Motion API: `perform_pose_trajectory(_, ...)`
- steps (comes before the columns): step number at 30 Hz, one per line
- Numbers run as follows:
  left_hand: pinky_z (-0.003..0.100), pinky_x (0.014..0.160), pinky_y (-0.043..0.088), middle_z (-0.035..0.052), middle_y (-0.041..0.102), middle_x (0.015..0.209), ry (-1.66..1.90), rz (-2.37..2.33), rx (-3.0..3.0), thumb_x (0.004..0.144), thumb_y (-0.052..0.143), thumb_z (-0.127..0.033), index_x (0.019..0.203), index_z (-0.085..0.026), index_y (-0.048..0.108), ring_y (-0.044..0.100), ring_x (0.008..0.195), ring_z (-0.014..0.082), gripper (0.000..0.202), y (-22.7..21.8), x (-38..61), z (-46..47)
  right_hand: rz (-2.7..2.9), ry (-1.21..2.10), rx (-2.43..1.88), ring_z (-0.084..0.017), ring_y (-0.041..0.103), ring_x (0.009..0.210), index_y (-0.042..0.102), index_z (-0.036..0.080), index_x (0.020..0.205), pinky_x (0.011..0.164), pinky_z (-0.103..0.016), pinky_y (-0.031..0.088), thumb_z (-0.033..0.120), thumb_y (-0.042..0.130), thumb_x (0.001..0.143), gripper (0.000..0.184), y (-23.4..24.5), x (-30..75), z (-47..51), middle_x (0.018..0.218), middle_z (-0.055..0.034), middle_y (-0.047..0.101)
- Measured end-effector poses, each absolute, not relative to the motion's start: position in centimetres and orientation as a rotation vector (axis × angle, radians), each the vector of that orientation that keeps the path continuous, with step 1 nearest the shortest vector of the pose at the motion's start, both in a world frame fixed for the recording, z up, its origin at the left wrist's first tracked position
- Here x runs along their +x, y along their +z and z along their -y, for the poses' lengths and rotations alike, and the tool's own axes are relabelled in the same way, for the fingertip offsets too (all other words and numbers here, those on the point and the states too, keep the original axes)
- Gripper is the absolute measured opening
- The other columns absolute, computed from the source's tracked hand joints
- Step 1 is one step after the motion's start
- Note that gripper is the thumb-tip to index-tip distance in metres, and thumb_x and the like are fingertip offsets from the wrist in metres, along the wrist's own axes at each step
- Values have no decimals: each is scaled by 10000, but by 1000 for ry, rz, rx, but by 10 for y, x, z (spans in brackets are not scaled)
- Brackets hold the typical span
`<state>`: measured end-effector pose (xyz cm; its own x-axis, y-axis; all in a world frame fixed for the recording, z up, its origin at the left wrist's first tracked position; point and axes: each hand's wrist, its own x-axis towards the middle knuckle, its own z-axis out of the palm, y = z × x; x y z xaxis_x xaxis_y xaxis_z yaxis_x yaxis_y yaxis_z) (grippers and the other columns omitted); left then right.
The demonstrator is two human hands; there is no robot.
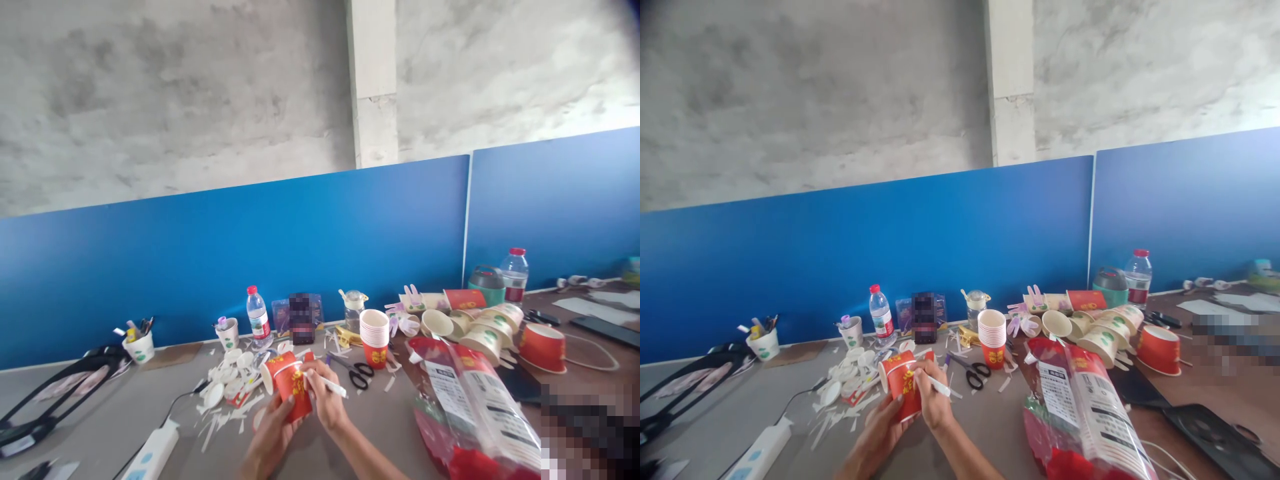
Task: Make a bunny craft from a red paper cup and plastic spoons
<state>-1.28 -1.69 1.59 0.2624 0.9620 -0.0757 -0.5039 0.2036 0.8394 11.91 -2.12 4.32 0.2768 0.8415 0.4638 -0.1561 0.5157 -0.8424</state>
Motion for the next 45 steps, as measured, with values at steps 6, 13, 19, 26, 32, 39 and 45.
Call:
perform_pose_trajectory(6,496,1028,508,102,824,994,1177,-687,789,559,945,-410,915,-226,762,726,1063,371,440,15,-12,15,1187,811,-784,-137,364,503,569,230,595,526,-285,330,655,541,844,494,49,114,29,511,40,411)
perform_pose_trajectory(13,492,1053,484,94,816,1044,1139,-661,804,617,912,-373,909,-249,744,681,1166,367,359,16,-14,15,1132,864,-806,-129,350,484,543,231,572,512,-282,289,649,562,822,488,49,116,25,490,47,393)
perform_pose_trajectory(19,486,1010,512,62,822,980,1156,-679,786,576,930,-407,884,-242,750,728,1035,339,393,14,-15,13,1087,877,-782,-110,310,448,566,222,587,485,-262,272,630,563,834,477,47,120,19,448,73,365)
perform_pose_trajectory(26,446,873,566,39,808,847,1191,-691,697,564,937,-343,818,-235,758,733,765,263,330,7,-18,9,984,821,-759,-118,324,444,608,226,631,478,-270,279,635,551,848,467,40,125,11,460,67,399)
perform_pose_trajectory(32,462,899,555,95,802,858,1182,-639,631,562,939,-324,832,-152,772,735,772,273,361,9,-19,12,998,870,-722,-123,353,442,603,227,629,479,-271,282,626,572,844,454,40,122,13,456,61,410)
perform_pose_trajectory(39,415,856,580,106,793,868,1164,-644,594,668,870,-263,820,-143,747,741,781,252,230,6,-24,11,978,924,-685,-111,322,414,604,218,601,452,-256,252,607,577,831,452,42,124,10,432,65,399)
perform_pose_trajectory(45,398,796,596,82,803,822,1151,-657,598,632,903,-299,820,-157,749,735,754,250,281,11,-26,15,902,791,-715,-112,319,398,584,220,577,413,-256,262,599,564,861,474,38,124,4,424,62,395)
